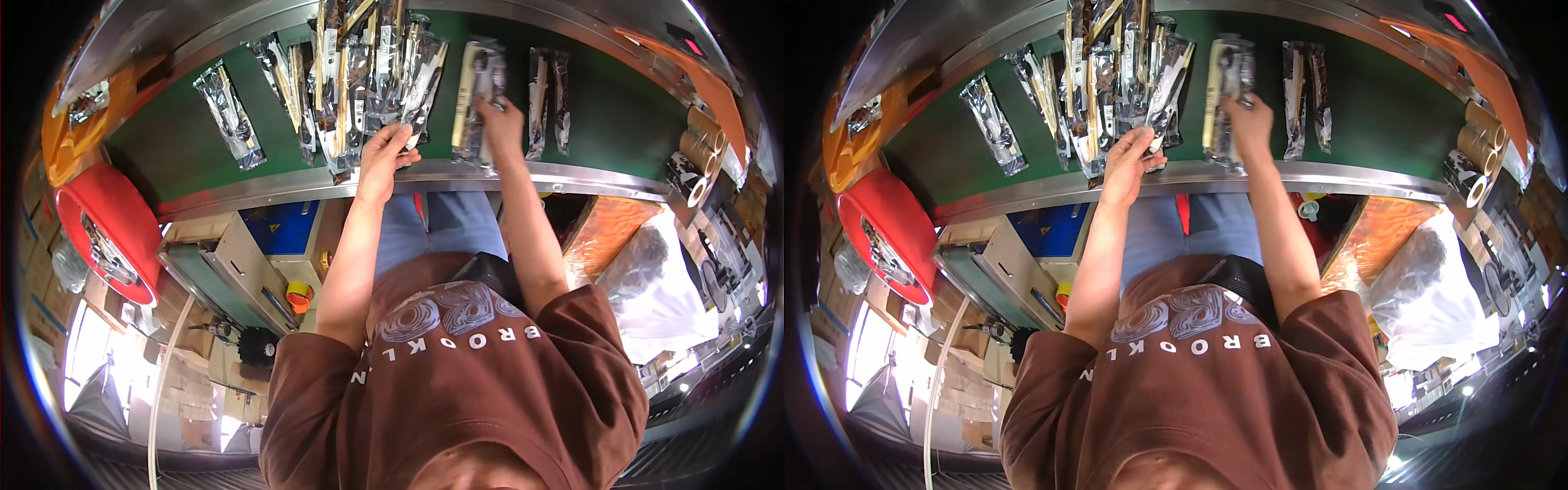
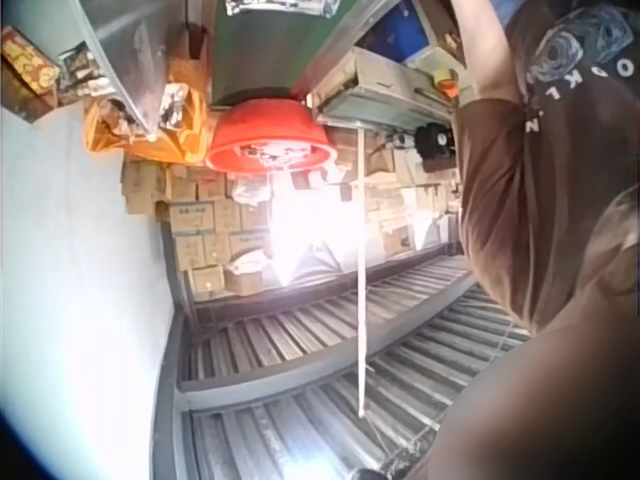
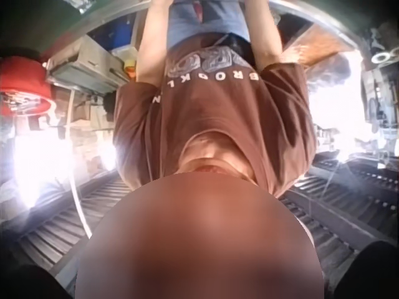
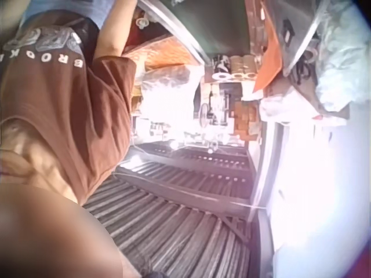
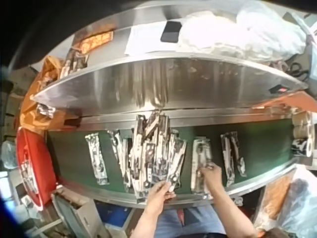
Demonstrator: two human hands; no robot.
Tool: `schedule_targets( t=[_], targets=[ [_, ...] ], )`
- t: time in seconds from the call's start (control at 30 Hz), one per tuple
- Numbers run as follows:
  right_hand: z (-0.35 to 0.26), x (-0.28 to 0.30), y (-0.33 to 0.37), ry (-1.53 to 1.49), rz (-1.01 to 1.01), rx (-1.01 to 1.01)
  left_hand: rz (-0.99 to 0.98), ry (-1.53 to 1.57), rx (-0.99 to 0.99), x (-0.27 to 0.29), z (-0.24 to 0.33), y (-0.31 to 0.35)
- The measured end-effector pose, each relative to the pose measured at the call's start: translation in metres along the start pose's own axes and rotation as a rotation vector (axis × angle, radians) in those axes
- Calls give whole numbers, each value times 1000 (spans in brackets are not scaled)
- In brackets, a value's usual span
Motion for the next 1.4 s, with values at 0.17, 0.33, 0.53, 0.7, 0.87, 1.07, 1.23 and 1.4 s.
schedule_targets(
  t=[0.17, 0.33, 0.53, 0.7, 0.87, 1.07, 1.23, 1.4],
  targets=[
    [-89, 44, 36, 1094, 688, 835, -171, 247, 3, -14, -4, 7],
    [-38, -34, 22, -346, -266, -78, 89, -603, -359, -41, 2, 13],
    [-77, -106, 0, 52, -85, 196, 699, -1141, -889, -16, 56, 0],
    [-82, -100, -5, 207, -144, 272, 227, -989, -809, -29, 44, 3],
    [-68, 13, 8, 394, 137, 373, 550, -1170, -863, -11, 44, 26],
    [-67, -51, 17, 605, 63, 510, 782, -1336, -801, 4, 59, -9],
    [-56, -113, 14, 631, -114, 274, 771, -1220, -782, 28, 66, -17],
    [-41, -96, 6, 369, -1, 124, 688, -1120, -616, 36, 63, -9]
  ],
)
Point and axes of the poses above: each hand's wrist, its own y-axis away from the middle knuckle, its own x-axis out of the back of the hand, z = x × y, the point moved 4 cm from there along -y, towards the middle knuckle, and after that the axes turned 4 degrees about x, right-handed, at the moved point
